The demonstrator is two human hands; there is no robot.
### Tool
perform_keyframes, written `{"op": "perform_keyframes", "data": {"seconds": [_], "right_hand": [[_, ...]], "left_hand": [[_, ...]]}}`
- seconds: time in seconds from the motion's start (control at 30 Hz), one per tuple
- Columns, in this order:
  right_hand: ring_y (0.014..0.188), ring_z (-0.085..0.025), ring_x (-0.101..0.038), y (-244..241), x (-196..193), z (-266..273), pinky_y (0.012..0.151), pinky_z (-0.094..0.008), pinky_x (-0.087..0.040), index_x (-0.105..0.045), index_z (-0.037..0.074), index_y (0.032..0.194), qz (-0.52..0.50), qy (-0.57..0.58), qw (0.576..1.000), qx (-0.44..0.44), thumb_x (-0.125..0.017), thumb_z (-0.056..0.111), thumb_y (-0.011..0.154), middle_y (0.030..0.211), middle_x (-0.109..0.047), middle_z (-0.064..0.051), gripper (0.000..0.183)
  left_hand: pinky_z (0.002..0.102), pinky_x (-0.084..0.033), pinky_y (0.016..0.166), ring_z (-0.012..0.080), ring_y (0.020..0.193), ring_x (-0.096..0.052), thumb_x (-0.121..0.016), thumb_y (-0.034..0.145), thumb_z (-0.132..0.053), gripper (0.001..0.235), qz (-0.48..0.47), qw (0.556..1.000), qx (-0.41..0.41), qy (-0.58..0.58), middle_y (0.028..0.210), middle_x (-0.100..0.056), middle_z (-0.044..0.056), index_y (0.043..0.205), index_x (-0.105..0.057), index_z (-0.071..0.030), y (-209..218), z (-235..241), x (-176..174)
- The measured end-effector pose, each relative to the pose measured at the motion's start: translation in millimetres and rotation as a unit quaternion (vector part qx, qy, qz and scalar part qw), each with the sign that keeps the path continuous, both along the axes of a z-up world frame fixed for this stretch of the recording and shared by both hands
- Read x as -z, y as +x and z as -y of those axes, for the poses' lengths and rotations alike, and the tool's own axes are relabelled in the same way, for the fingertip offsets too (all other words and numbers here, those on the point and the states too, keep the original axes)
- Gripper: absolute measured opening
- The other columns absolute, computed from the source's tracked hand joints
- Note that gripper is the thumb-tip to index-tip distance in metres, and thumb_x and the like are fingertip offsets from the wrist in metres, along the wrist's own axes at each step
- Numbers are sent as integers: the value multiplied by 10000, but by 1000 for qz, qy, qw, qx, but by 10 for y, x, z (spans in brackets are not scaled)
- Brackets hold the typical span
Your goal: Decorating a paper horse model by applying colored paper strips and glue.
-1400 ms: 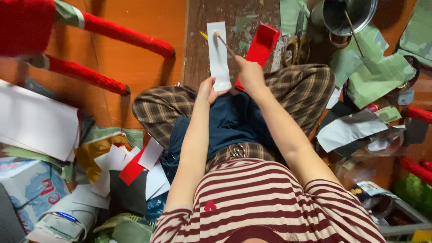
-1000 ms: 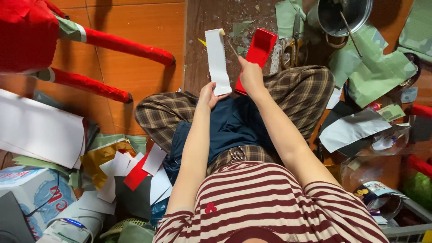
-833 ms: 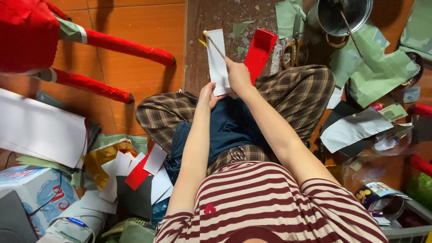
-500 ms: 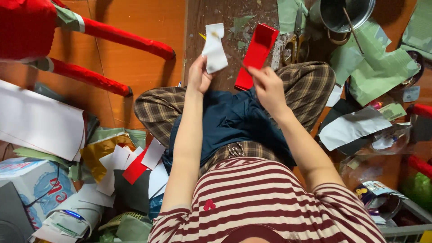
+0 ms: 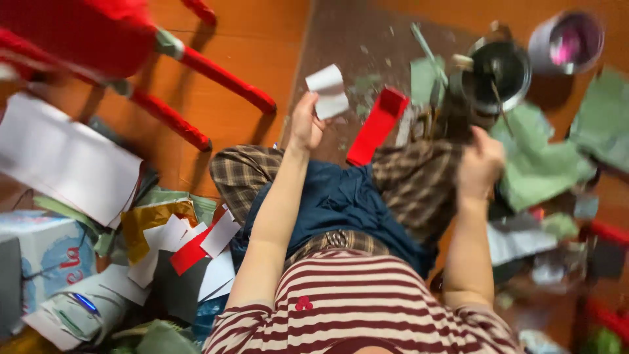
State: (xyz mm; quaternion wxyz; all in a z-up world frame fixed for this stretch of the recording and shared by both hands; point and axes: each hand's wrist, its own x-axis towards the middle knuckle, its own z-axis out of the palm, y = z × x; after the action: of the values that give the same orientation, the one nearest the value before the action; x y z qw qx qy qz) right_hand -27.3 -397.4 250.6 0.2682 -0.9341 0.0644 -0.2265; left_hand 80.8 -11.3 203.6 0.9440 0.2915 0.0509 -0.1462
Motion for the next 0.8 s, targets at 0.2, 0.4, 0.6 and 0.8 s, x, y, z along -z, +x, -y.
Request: {"op": "perform_keyframes", "data": {"seconds": [0.2,0.4,0.6,0.8], "right_hand": [[946,-474,-652,857,857,1315,869,-566,-523,-792,99,1174,-141,-154,975,74,-689,132,949,1010,-699,-270,250],[1401,-462,-458,1107,-211,-572,1187,-551,-400,-548,48,1421,69,-66,968,-230,-823,103,872,1489,-454,-239,616],[1404,-449,-441,896,-867,-2581,1145,-548,-413,-534,76,1272,176,-75,860,-472,-859,20,794,1445,-456,-205,580],[1420,-390,-488,1001,-1382,-3241,1159,-539,-396,-600,26,1184,176,-86,843,-500,-824,25,806,1380,-525,-161,439]], "left_hand": [[418,-605,721,284,1100,-721,-472,1043,-293,450,-17,999,29,13,1284,-707,121,1417,-541,-52,-157,13,-232],[411,-606,745,237,1018,-720,-516,1025,-257,386,-65,997,-25,-18,1201,-724,86,1360,-586,-79,-303,-106,-122],[317,-535,670,148,812,-635,-518,1063,-310,340,-70,996,-12,-45,1038,-708,42,1295,-629,-88,-475,-509,-324],[275,-469,606,134,732,-573,-508,1058,-302,313,-64,993,-79,-66,953,-678,30,1256,-627,-91,-761,-1129,-314]]}}
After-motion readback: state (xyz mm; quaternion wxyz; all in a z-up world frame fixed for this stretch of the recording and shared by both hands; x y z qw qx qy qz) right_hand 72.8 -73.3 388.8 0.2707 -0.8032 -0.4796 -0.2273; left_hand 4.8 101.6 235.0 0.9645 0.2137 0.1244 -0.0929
